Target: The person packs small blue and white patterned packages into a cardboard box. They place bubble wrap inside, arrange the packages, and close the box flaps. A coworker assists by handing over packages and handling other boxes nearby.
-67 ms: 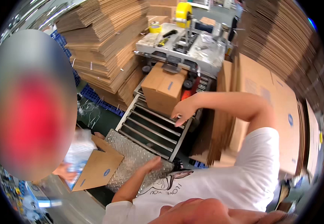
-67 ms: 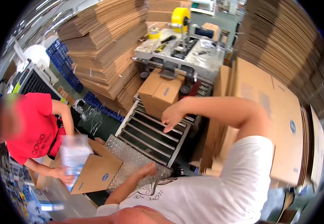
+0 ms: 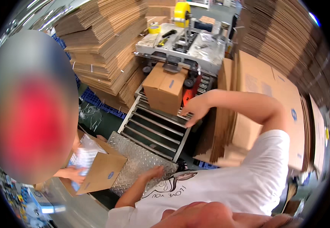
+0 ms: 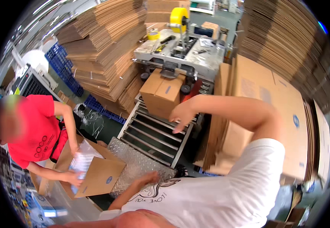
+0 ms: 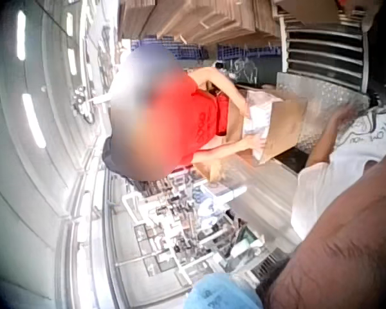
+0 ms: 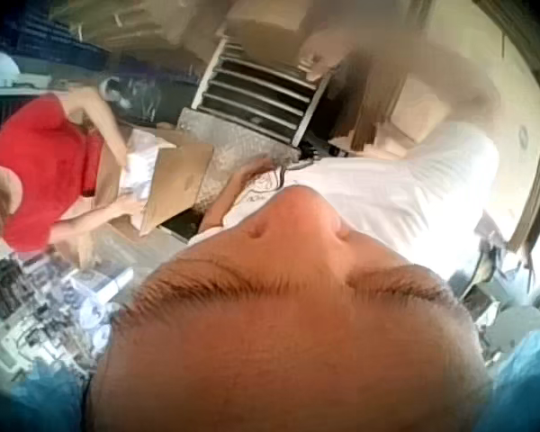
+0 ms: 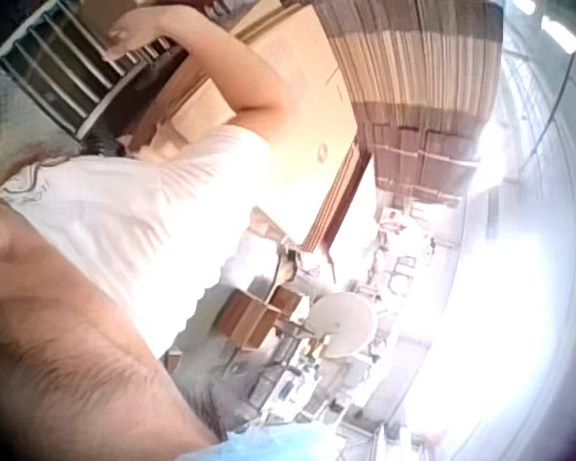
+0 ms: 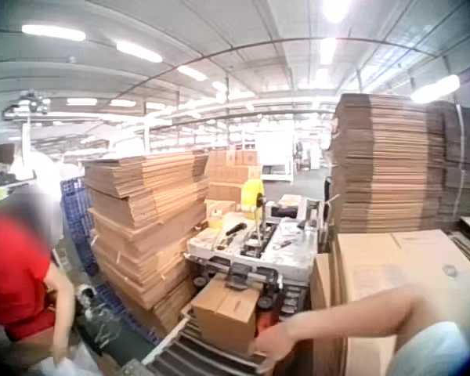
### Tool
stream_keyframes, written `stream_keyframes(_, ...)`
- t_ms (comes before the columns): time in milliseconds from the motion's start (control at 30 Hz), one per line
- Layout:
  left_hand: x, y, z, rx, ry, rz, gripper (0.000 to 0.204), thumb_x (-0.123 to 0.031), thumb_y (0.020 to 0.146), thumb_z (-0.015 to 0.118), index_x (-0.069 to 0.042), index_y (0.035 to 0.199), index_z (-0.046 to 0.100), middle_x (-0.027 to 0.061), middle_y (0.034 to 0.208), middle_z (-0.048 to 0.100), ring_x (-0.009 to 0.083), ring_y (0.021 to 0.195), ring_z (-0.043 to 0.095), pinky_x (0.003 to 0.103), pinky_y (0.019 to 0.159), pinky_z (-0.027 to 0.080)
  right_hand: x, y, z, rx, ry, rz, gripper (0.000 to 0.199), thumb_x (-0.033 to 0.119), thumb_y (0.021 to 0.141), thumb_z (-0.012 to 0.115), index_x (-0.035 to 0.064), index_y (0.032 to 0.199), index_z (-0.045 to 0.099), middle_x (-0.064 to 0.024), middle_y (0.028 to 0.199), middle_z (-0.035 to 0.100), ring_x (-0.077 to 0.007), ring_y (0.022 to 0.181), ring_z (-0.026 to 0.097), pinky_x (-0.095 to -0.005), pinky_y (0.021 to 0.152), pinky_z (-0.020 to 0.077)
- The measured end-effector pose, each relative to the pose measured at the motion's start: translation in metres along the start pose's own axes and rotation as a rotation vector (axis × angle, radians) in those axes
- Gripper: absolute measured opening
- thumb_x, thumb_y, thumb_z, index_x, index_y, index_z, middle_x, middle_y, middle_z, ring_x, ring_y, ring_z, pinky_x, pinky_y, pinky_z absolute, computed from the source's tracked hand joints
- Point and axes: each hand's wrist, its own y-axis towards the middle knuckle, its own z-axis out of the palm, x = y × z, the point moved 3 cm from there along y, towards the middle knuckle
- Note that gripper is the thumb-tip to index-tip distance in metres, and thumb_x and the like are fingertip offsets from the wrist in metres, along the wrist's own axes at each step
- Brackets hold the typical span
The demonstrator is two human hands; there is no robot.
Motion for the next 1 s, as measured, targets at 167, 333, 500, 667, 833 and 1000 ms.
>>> stream_keyframes(167,0.100,-0.107,-0.017,-0.269,0.292,-0.046,0.046,-0.049,0.092,0.055,-0.007,0.108,0.060,0.0056,0.089,0.063,0.0143,0.075,0.059,0.028,0.064,0.047,0.094,-0.187,0.087,-0.265,-0.172,0.673,0.098,0.053,0.068,0.074,0.0073,0.145,0.033,-0.0182,0.148,0.034,-0.0358,0.139,0.026,-0.0501,0.113,0.0217)
stream_keyframes(333,0.147,-0.094,-0.063,-0.253,0.158,-0.087,0.047,-0.043,0.091,0.058,-0.004,0.117,0.057,0.0097,0.100,0.065,0.0155,0.079,0.061,0.026,0.067,0.048,0.123,-0.192,0.157,-0.719,-0.381,0.562,0.062,0.025,0.080,0.069,0.0119,0.136,0.047,-0.0146,0.141,0.043,-0.0298,0.135,0.035,-0.0432,0.109,0.0347)
stream_keyframes(500,0.032,-0.151,-0.006,-0.410,0.017,0.385,0.037,-0.021,0.093,0.059,-0.002,0.124,0.051,0.0086,0.101,0.066,0.0155,0.088,0.063,0.028,0.078,0.051,0.151,-0.234,0.134,-1.274,-0.772,0.590,0.039,0.015,0.086,0.058,0.0119,0.124,0.055,-0.0111,0.109,0.066,-0.0285,0.098,0.065,-0.0365,0.081,0.0544)
stream_keyframes(667,-0.064,-0.190,0.042,-0.490,0.334,0.960,0.051,-0.013,0.089,0.064,-0.002,0.134,0.043,0.0120,0.119,0.061,0.0201,0.105,0.060,0.032,0.089,0.048,0.249,-0.254,0.036,-1.371,-1.007,0.890,0.013,0.012,0.081,0.060,0.0112,0.094,0.060,-0.0040,0.073,0.062,-0.0207,0.067,0.065,-0.0338,0.057,0.0518)
stream_keyframes(833,-0.211,-0.352,0.170,-0.725,0.378,1.750,0.091,-0.033,0.069,0.083,0.004,0.138,0.036,0.0187,0.134,0.048,0.0291,0.126,0.045,0.039,0.104,0.036,0.434,-0.124,0.027,-1.013,-1.314,-0.288,0.014,0.018,0.068,0.063,0.0114,0.078,0.055,0.0026,0.062,0.050,-0.0171,0.056,0.056,-0.0334,0.049,0.0462)
stream_keyframes(1000,-0.163,-0.379,0.105,-1.020,-0.195,1.612,0.020,-0.004,0.080,0.074,0.003,0.096,0.065,0.0086,0.091,0.067,0.0148,0.080,0.062,0.028,0.074,0.051,0.391,-0.110,-0.070,-1.227,-0.918,-0.441,0.075,0.025,0.061,0.080,0.0105,0.128,0.049,-0.0084,0.117,0.061,-0.0301,0.108,0.057,-0.0409,0.094,0.0453)
